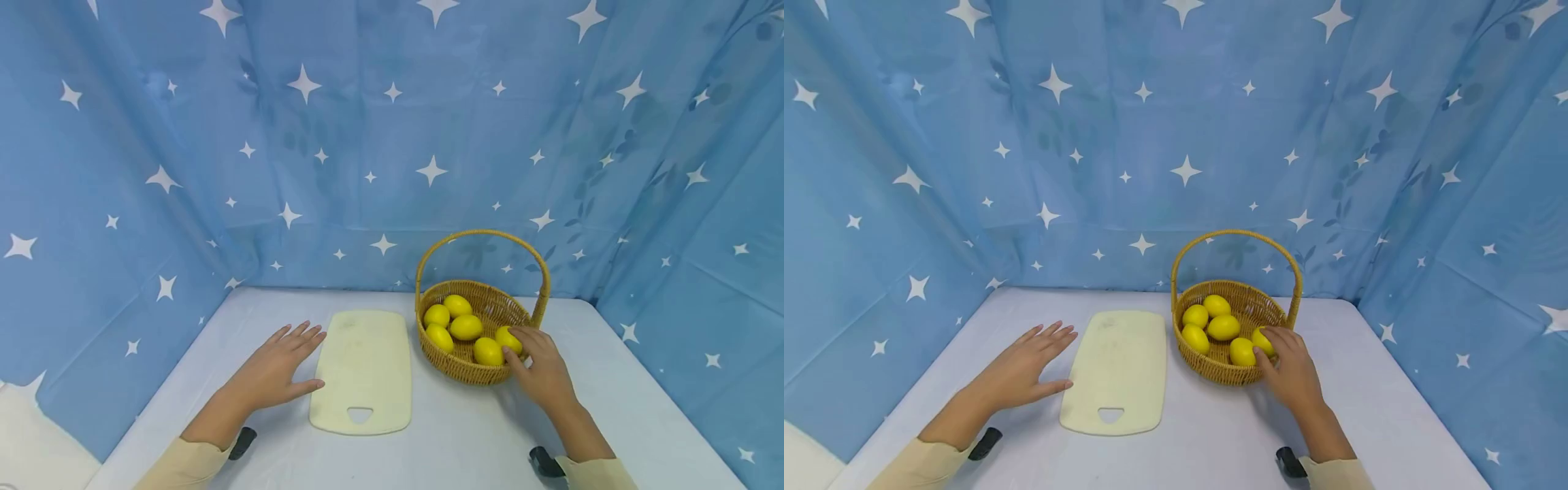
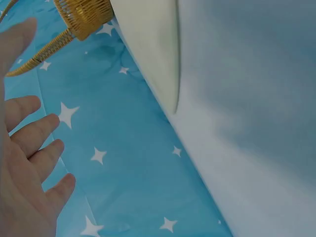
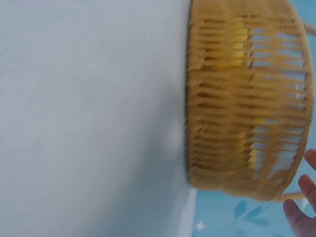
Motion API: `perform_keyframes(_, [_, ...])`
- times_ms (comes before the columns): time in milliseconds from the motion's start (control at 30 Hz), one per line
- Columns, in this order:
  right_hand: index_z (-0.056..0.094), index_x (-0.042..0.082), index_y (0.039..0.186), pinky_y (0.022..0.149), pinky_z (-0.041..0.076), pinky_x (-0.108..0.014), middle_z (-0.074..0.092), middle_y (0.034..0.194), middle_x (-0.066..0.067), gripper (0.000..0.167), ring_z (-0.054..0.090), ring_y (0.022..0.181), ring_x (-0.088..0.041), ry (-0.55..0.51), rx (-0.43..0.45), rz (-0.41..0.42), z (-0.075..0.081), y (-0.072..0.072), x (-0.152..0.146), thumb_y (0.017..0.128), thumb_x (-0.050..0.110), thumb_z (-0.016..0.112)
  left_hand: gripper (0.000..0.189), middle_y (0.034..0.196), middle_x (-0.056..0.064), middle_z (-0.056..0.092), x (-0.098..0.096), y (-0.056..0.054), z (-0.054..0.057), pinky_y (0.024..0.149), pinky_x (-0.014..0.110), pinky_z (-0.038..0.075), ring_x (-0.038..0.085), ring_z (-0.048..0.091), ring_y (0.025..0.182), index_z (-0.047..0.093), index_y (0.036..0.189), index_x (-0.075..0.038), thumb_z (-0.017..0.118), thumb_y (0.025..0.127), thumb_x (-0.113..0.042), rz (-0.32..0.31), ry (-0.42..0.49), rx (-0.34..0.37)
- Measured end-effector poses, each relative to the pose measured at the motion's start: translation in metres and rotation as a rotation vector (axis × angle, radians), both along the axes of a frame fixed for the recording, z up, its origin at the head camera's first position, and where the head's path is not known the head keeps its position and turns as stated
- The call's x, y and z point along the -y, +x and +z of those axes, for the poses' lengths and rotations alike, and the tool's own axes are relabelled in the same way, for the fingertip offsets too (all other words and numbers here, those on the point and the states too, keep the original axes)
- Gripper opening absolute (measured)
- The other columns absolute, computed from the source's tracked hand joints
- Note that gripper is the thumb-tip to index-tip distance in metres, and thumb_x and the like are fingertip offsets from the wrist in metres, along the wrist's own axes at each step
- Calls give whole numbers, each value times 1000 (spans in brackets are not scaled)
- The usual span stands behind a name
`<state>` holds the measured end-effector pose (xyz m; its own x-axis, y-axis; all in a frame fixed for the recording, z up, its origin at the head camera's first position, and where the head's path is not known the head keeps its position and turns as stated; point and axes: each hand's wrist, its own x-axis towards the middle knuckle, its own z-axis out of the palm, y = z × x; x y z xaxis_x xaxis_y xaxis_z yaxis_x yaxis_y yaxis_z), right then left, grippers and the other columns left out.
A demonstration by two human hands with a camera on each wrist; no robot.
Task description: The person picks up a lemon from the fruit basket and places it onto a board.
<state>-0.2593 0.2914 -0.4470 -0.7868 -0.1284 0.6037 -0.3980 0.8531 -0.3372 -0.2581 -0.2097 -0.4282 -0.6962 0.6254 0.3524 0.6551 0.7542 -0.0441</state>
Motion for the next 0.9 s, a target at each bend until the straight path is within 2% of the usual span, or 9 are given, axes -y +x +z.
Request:
perform_keyframes(133, [60,-1,126,99,33,-62,53,132,-19,41,40,125,-41,-70,-17,-32,-13,-5,-13,95,25,65,78,151,7,39,-12,-4,4,113,51,21,28,26,143,38,151,-12,57,91,-59,-17,-14,22])
perform_keyframes(267, [62,-3,123,96,33,-63,50,131,-20,41,39,123,-44,-139,-10,-80,-25,-5,-19,94,26,66,73,150,8,41,-31,-8,8,113,51,22,29,28,142,40,149,-11,59,92,-53,-51,-11,43])
perform_keyframes(467, [59,-2,128,95,35,-62,42,131,-21,47,39,122,-41,-250,82,-140,-31,-2,-18,95,32,64,65,147,8,46,-59,-13,15,113,49,23,29,32,140,45,147,-13,58,95,-50,-107,-20,32])
perform_keyframes(700, [49,0,138,96,37,-60,32,139,-25,60,39,123,-43,-330,225,-119,-26,3,-15,94,38,65,62,144,3,50,-75,-15,29,112,48,27,26,36,138,48,145,-15,58,95,-49,-96,-7,28])
perform_keyframes(900, [41,1,144,95,42,-61,28,144,-28,65,38,126,-45,-394,294,-105,-35,5,-18,96,40,60,60,141,-1,52,-84,-18,37,111,47,28,25,40,135,50,144,-15,58,95,-48,-112,18,13])
